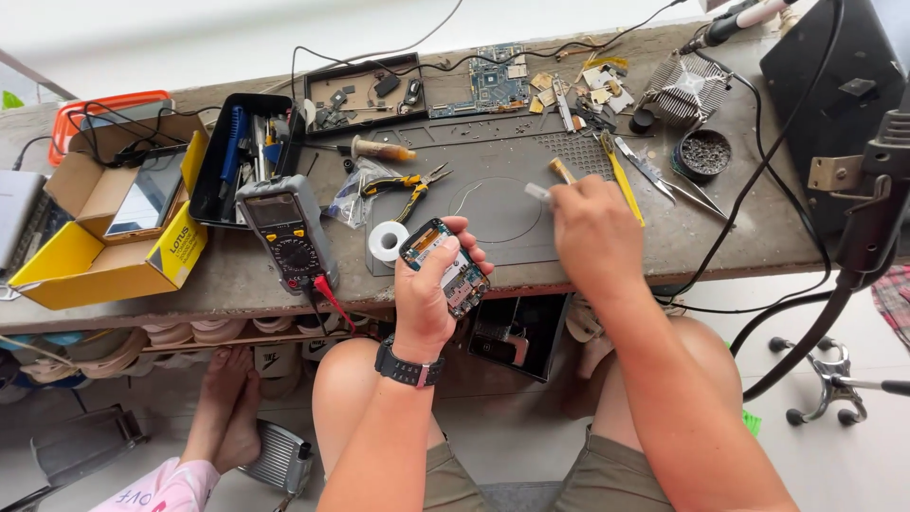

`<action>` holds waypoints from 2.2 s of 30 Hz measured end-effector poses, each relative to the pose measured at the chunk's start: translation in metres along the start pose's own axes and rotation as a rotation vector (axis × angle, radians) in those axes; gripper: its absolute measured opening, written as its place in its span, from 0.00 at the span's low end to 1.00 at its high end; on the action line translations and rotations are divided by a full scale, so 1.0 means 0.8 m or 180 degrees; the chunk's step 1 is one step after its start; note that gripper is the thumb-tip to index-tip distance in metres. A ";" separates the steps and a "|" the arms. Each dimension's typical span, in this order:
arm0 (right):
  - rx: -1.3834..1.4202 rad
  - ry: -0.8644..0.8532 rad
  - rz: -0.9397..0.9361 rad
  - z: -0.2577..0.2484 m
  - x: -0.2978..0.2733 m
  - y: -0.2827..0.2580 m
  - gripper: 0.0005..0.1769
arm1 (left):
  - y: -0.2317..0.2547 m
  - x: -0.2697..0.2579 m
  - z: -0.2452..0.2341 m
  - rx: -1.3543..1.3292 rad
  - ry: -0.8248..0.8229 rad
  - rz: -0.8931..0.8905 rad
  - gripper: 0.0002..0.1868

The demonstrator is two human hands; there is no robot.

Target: Disassembling a mobile phone to access and inspect the screen and internal circuitry using precision tools.

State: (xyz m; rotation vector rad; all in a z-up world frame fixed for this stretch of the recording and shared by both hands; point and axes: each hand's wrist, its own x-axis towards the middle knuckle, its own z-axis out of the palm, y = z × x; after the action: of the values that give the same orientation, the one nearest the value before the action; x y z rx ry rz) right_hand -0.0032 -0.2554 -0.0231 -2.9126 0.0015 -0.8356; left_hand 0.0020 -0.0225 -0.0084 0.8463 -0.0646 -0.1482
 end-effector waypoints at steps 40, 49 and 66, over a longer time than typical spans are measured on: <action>0.5593 -0.0345 0.1651 -0.051 -0.009 -0.026 0.13 | -0.012 0.031 0.025 -0.0577 0.0448 -0.0901 0.15; 0.5835 -0.0047 0.1262 -0.034 -0.012 -0.049 0.15 | 0.004 0.023 0.023 -0.0759 0.0336 -0.0668 0.13; 0.4247 0.0487 0.1030 -0.064 -0.009 -0.086 0.07 | -0.030 0.029 0.038 -0.0193 0.0528 -0.0156 0.15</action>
State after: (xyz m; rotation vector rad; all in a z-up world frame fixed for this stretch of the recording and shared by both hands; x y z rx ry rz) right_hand -0.0382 -0.1918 0.0237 -1.5433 -0.0491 -0.6118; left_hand 0.0191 -0.0640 -0.0063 0.7973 0.1156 -0.1250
